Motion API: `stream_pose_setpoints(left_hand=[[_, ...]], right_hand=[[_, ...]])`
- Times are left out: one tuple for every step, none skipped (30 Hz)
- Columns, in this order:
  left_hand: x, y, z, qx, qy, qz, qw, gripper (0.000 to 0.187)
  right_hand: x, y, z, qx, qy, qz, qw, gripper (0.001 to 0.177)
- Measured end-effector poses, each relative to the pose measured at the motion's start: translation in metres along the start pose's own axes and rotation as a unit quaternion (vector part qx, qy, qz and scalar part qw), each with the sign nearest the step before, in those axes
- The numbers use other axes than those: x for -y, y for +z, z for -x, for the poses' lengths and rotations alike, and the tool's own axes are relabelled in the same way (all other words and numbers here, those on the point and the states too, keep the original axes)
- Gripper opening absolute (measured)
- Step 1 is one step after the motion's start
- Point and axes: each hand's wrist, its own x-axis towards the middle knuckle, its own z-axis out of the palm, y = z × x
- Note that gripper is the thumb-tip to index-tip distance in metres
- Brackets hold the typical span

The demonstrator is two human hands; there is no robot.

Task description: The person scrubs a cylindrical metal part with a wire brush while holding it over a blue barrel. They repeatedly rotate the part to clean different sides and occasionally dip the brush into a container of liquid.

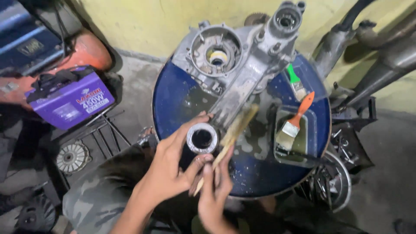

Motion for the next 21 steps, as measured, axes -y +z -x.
stream_pose_setpoints(left_hand=[[0.0,0.0,-0.001,-0.003,0.002,-0.001,1.0,0.058],[-0.001,0.0,-0.002,0.0,0.0,-0.003,1.0,0.058],[-0.001,0.0,-0.001,0.002,-0.004,-0.006,1.0,0.058],[-0.001,0.0,0.0,0.0,-0.004,-0.006,1.0,0.058],[0.0,0.001,0.0,0.001,-0.005,-0.01,1.0,0.059],[0.001,0.001,0.001,0.003,-0.007,-0.013,1.0,0.06],[0.001,0.001,0.001,0.006,-0.011,-0.011,1.0,0.06],[0.001,0.001,0.002,0.006,-0.01,-0.008,1.0,0.059],[0.002,0.001,0.0,0.004,-0.007,-0.003,1.0,0.058],[0.002,0.001,0.001,0.005,-0.007,-0.001,1.0,0.058],[0.002,0.001,0.002,0.007,-0.009,-0.004,1.0,0.059],[0.002,0.001,0.002,0.008,-0.012,-0.007,1.0,0.059],[0.001,0.001,0.002,0.007,-0.01,-0.006,1.0,0.059],[0.001,0.001,0.001,0.009,-0.013,-0.004,1.0,0.06],[0.001,0.001,0.001,0.01,-0.014,-0.004,1.0,0.06],[0.003,0.0,-0.002,0.008,-0.01,-0.005,1.0,0.06],[0.002,0.0,-0.001,0.008,-0.011,-0.005,1.0,0.06],[0.001,0.0,0.0,0.009,-0.012,-0.006,1.0,0.059],[-0.001,0.0,0.003,0.012,-0.019,-0.004,1.0,0.059],[-0.003,0.0,0.005,0.008,-0.013,-0.004,1.0,0.059],[-0.001,-0.001,-0.001,0.003,0.007,-0.006,1.0,0.059]], right_hand=[[-0.001,0.014,0.028,0.002,-0.003,0.0,1.0,0.078],[-0.003,0.028,0.056,-0.077,0.025,-0.076,0.994,0.076],[-0.006,0.04,0.086,-0.155,0.054,-0.149,0.975,0.075],[-0.01,0.026,0.079,-0.152,0.054,-0.149,0.976,0.075],[-0.015,0.012,0.071,-0.072,0.079,-0.098,0.989,0.083],[-0.02,-0.002,0.064,0.009,0.103,-0.045,0.994,0.091],[-0.016,-0.002,0.041,0.007,0.107,-0.043,0.993,0.091],[-0.014,-0.002,0.019,0.024,0.036,-0.043,0.998,0.084],[-0.012,-0.002,-0.007,0.041,-0.039,-0.041,0.998,0.078],[-0.001,0.002,0.002,0.04,-0.039,-0.039,0.998,0.078],[0.01,0.007,0.009,0.045,0.015,-0.083,0.995,0.08],[0.022,0.013,0.017,0.049,0.07,-0.127,0.988,0.083],[0.004,0.017,0.045,0.049,0.067,-0.126,0.988,0.083],[-0.015,0.022,0.072,-0.03,0.098,-0.186,0.977,0.086],[-0.036,0.028,0.099,-0.109,0.126,-0.246,0.955,0.09],[-0.031,0.019,0.072,-0.108,0.122,-0.248,0.955,0.09],[-0.024,0.006,0.051,-0.026,0.097,-0.163,0.981,0.087],[-0.018,-0.006,0.03,0.057,0.071,-0.075,0.993,0.085],[-0.013,-0.005,0.02,0.055,0.078,-0.074,0.993,0.085],[-0.008,-0.004,0.009,0.04,0.048,-0.059,0.996,0.08],[-0.005,0.001,-0.013,0.023,0.004,-0.047,0.999,0.075]])
